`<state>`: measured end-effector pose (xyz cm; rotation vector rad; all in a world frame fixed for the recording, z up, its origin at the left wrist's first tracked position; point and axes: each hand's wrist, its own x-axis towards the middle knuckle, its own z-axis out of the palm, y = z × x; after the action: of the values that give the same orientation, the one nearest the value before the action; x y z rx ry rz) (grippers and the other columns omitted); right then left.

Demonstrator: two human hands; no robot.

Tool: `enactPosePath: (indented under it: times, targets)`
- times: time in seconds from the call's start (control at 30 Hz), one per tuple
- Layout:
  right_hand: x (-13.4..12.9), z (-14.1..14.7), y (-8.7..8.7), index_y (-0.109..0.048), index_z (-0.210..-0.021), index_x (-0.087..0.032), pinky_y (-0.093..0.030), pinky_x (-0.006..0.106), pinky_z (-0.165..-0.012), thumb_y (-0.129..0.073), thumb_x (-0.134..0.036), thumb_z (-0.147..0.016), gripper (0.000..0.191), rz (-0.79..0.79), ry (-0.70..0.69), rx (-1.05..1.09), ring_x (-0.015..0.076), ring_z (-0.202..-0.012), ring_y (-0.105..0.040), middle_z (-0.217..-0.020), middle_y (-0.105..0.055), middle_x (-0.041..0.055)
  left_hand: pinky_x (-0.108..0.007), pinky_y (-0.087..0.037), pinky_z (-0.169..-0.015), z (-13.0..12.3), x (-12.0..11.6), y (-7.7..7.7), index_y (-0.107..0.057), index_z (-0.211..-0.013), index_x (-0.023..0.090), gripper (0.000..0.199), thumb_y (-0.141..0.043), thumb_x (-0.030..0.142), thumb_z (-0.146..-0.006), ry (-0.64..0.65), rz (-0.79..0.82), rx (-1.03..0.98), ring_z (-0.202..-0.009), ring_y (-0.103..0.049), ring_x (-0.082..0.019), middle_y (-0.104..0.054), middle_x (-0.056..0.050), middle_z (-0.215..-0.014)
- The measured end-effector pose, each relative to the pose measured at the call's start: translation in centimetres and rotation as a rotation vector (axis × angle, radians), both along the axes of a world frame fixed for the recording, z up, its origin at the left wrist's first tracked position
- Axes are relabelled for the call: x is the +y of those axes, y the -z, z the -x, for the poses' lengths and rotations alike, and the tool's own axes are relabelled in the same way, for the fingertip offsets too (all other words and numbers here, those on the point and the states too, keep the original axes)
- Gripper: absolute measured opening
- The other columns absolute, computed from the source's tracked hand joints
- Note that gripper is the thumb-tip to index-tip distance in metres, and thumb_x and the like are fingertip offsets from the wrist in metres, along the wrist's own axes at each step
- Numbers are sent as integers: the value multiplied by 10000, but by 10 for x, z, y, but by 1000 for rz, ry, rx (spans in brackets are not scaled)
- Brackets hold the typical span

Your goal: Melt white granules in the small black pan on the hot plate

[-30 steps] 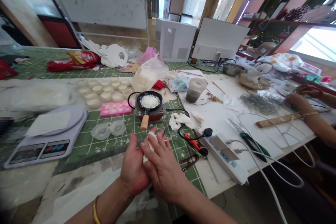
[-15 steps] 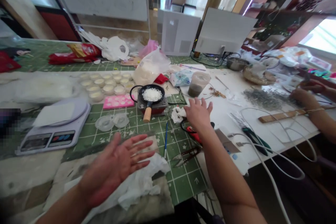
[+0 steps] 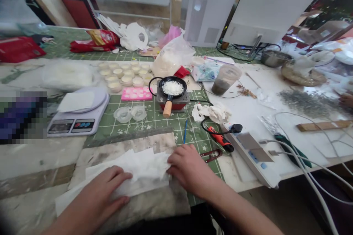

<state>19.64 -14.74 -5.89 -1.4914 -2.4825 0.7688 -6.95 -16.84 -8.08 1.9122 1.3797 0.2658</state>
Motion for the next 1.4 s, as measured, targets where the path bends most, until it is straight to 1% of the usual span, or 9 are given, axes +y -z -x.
enactPosePath:
  times: [0.17, 0.5, 0.7, 0.8, 0.9, 1.0, 1.2, 1.33, 1.4]
  targets:
    - [8, -19, -12, -569, -828, -187, -377, 219, -643, -413, -320, -848, 205, 161, 325, 219, 113, -714, -511, -781, -581, 10, -335, -400, -798, -3, -2, 9, -603, -917, 205, 187, -521, 246, -753, 47, 3, 64, -903, -522, -215, -573, -76, -961]
    - [-7, -21, 20, -506, -810, -176, -361, 207, -583, -449, -431, -828, 262, 292, 378, 436, 100, -647, -454, -711, -512, -2, -240, -403, -697, 13, 17, -9, -590, -884, 197, 214, -552, 361, -751, 121, 231, -32, -750, -505, -122, -551, -4, -888]
    - [-13, -18, 21, -515, -806, -173, -362, 206, -568, -469, -450, -812, 280, 342, 370, 479, 99, -640, -457, -701, -510, -1, -311, -394, -738, -6, 8, -2, -594, -844, 170, 201, -412, 256, -835, 117, -76, 167, -824, -513, -173, -549, -45, -871]
    - [-14, -19, 21, -518, -804, -171, -356, 207, -554, -472, -456, -809, 289, 322, 401, 467, 97, -619, -452, -685, -516, -1, -289, -405, -707, -4, 5, -3, -592, -861, 171, 225, -369, 204, -858, 112, -166, 140, -791, -526, -153, -559, -42, -845]
    - [-14, -23, 23, -522, -800, -169, -358, 207, -547, -487, -455, -802, 288, 311, 425, 481, 98, -611, -458, -681, -527, 1, -276, -407, -694, -2, 0, -9, -583, -924, 184, 198, -396, 183, -861, 103, -407, 56, -782, -522, -139, -567, -38, -866]
    - [-12, -25, 26, -531, -814, -169, -368, 208, -552, -502, -446, -798, 279, 313, 443, 513, 100, -620, -476, -697, -545, 6, -307, -400, -674, -15, -5, -10, -586, -890, 186, 189, -412, 132, -841, 200, -580, 99, -762, -501, -158, -566, -42, -837]
    - [-13, -22, 18, -533, -959, -190, -351, 181, -515, -595, -402, -754, 301, 482, 500, 799, 75, -584, -465, -694, -536, -13, -374, -421, -677, -45, 0, -8, -597, -834, 168, 118, -492, 171, -781, 306, -323, 358, -798, -506, -218, -559, -81, -862]
    - [-15, -17, 8, -538, -905, -192, -294, 150, -453, -662, -380, -701, 304, 642, 611, 1077, 41, -495, -411, -618, -494, -40, -373, -422, -761, -47, 10, -30, -606, -910, 191, 191, -475, 299, -823, 280, -101, 69, -854, -522, -198, -561, -63, -904]
    - [-14, -11, 4, -525, -785, -174, -284, 145, -441, -675, -383, -687, 275, 643, 698, 1215, 32, -468, -389, -585, -479, -44, -344, -426, -784, -56, 15, -41, -568, -1025, 215, 253, -437, 341, -848, 157, -3, -168, -862, -531, -166, -561, -52, -971]
